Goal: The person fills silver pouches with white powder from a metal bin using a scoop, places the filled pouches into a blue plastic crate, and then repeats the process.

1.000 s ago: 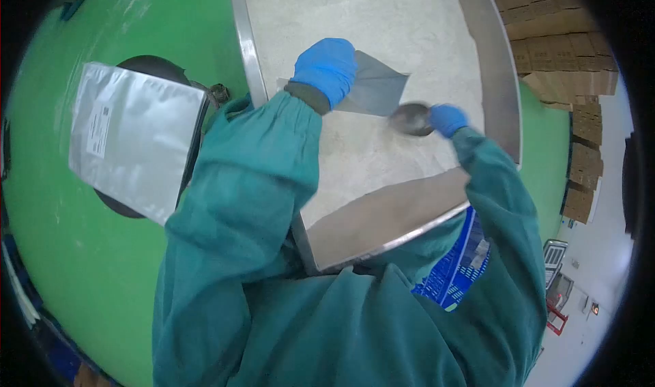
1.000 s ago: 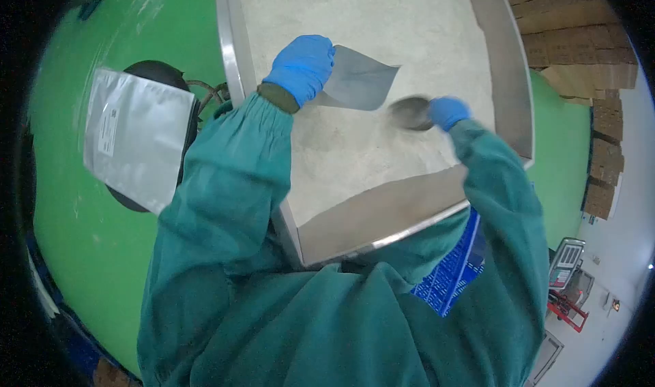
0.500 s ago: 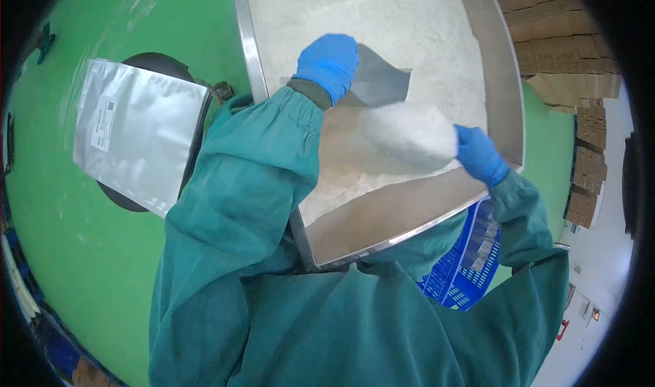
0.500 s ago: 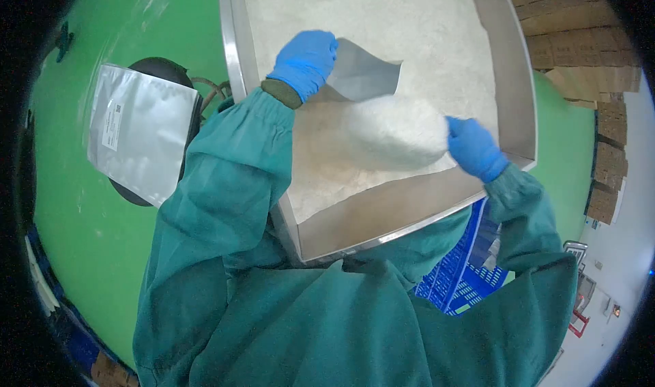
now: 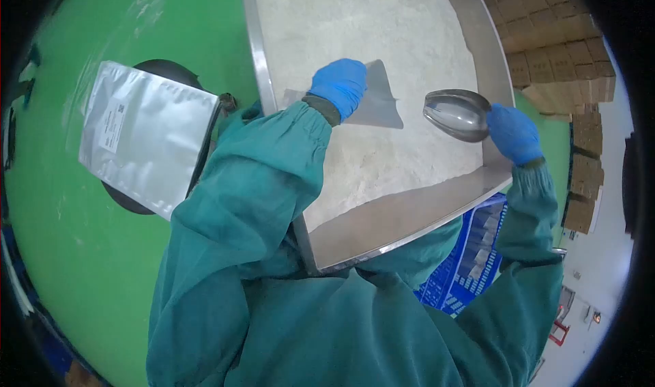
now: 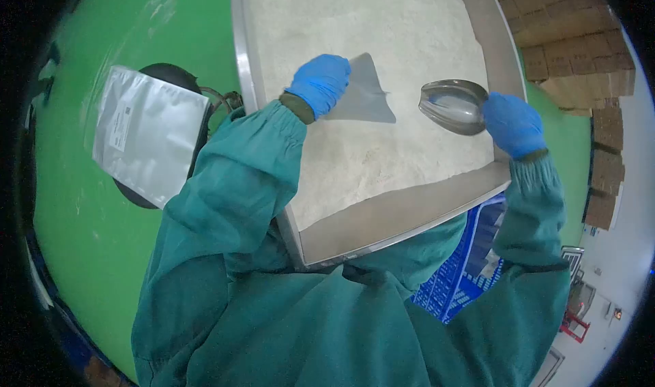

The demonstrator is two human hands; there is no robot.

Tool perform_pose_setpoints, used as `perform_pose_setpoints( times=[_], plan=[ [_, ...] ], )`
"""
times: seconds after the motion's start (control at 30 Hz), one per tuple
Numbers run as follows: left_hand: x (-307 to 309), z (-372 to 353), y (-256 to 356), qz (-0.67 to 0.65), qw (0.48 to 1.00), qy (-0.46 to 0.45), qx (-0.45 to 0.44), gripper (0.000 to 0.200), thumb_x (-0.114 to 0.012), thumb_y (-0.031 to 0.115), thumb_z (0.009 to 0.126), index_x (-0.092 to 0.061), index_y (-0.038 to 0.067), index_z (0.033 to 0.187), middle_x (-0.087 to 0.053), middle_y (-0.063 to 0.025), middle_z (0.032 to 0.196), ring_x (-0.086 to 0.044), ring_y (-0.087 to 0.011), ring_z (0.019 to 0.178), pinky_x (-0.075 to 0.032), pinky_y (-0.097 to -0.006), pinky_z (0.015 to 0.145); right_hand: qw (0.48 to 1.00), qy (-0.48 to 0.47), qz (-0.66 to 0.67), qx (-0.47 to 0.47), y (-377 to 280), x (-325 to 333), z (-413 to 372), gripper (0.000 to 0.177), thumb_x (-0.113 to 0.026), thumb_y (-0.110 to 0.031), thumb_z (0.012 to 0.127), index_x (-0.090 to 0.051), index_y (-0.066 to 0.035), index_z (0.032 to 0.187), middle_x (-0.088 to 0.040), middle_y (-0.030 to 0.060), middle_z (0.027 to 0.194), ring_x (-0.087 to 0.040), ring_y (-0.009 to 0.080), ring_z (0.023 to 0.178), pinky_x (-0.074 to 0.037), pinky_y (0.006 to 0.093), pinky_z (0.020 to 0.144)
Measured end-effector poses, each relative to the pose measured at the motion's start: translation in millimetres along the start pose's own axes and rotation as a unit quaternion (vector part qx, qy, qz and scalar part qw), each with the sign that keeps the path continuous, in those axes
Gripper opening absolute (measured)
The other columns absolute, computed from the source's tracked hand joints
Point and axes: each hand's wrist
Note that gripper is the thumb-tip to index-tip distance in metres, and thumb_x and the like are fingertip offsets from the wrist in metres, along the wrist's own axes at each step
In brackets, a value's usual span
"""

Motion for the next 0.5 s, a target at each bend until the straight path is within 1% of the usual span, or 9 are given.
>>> perform_pose_setpoints(
  times=[0.07,0.1,0.17,0.2,0.27,0.3,0.4,0.47,0.5],
  plan=[
    [6,-2,5,0.006,1.000,0.020,-0.002,0.015,-0.051,0.016,0.076,-0.060,0.006,0.083,-0.060,-0.0144,0.080,-0.057,-0.0322,0.075,-0.046,-0.0411,0.066,0.988,-0.059,0.119,-0.075,-4,-77,41,0.020,-0.054,-0.021,0.075,-0.062,-0.006,0.086,-0.062,0.0166,0.079,-0.060,0.0324,0.073,-0.048,0.0418,0.064],
    [6,-3,9,0.005,1.000,0.008,-0.003,0.015,-0.051,0.016,0.076,-0.060,0.006,0.083,-0.060,-0.0144,0.080,-0.057,-0.0322,0.075,-0.046,-0.0411,0.066,0.988,-0.081,0.131,0.010,-7,-157,77,0.023,-0.054,-0.027,0.077,-0.063,-0.006,0.084,-0.062,0.0163,0.083,-0.061,0.0323,0.075,-0.048,0.0410,0.064],
    [13,-5,10,0.033,0.999,0.011,0.035,0.015,-0.051,0.016,0.076,-0.058,0.006,0.085,-0.060,-0.0132,0.080,-0.058,-0.0308,0.074,-0.046,-0.0405,0.066,0.976,-0.120,0.180,0.032,-85,-263,127,0.026,-0.052,-0.029,0.078,-0.064,-0.007,0.086,-0.062,0.0161,0.086,-0.060,0.0333,0.076,-0.047,0.0425,0.068],
    [18,-4,13,0.038,0.998,0.007,0.043,0.015,-0.051,0.016,0.076,-0.058,0.006,0.085,-0.060,-0.0132,0.080,-0.058,-0.0308,0.074,-0.046,-0.0405,0.066,0.900,-0.092,0.424,-0.041,-135,-292,124,0.026,-0.050,-0.028,0.079,-0.063,-0.007,0.088,-0.062,0.0167,0.088,-0.060,0.0336,0.079,-0.046,0.0427,0.071],
    [24,0,23,0.072,0.994,-0.050,0.068,0.015,-0.052,0.016,0.076,-0.058,0.006,0.086,-0.060,-0.0130,0.079,-0.058,-0.0297,0.074,-0.047,-0.0408,0.065,0.939,0.038,0.330,0.086,-237,-317,148,0.026,-0.047,-0.025,0.079,-0.060,-0.006,0.091,-0.060,0.0203,0.088,-0.058,0.0359,0.080,-0.045,0.0426,0.072],
    [23,2,23,0.074,0.993,-0.059,0.075,0.015,-0.052,0.016,0.076,-0.058,0.006,0.086,-0.060,-0.0130,0.079,-0.058,-0.0297,0.074,-0.047,-0.0408,0.065,0.924,-0.107,0.361,0.072,-252,-286,132,0.025,-0.046,-0.023,0.079,-0.060,-0.006,0.091,-0.060,0.0214,0.087,-0.058,0.0369,0.079,-0.045,0.0430,0.071],
    [20,0,21,0.076,0.995,-0.027,0.057,0.014,-0.052,0.017,0.077,-0.058,0.007,0.085,-0.060,-0.0129,0.079,-0.058,-0.0299,0.074,-0.047,-0.0414,0.064,0.917,-0.119,0.373,0.082,-209,-262,103,0.023,-0.046,-0.019,0.078,-0.059,-0.005,0.090,-0.059,0.0227,0.084,-0.057,0.0385,0.077,-0.045,0.0447,0.070],
    [10,2,9,0.053,0.998,0.019,0.035,0.014,-0.052,0.017,0.077,-0.059,0.007,0.084,-0.060,-0.0129,0.078,-0.058,-0.0307,0.073,-0.047,-0.0419,0.063,0.904,-0.149,0.393,0.071,-156,-206,64,0.022,-0.045,-0.017,0.077,-0.058,-0.005,0.090,-0.059,0.0228,0.081,-0.057,0.0393,0.077,-0.045,0.0450,0.069],
    [11,3,7,0.048,0.998,0.027,0.032,0.014,-0.052,0.017,0.077,-0.059,0.007,0.084,-0.060,-0.0129,0.078,-0.058,-0.0307,0.073,-0.047,-0.0419,0.063,0.915,-0.153,0.371,0.044,-132,-164,43,0.022,-0.047,-0.016,0.077,-0.058,-0.005,0.092,-0.059,0.0229,0.081,-0.058,0.0379,0.077,-0.045,0.0431,0.068]
  ],
)
Point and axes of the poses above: each hand's wrist, its own z-axis towards the middle knuckle, its own x-axis out of the back of the hand, y = z × x
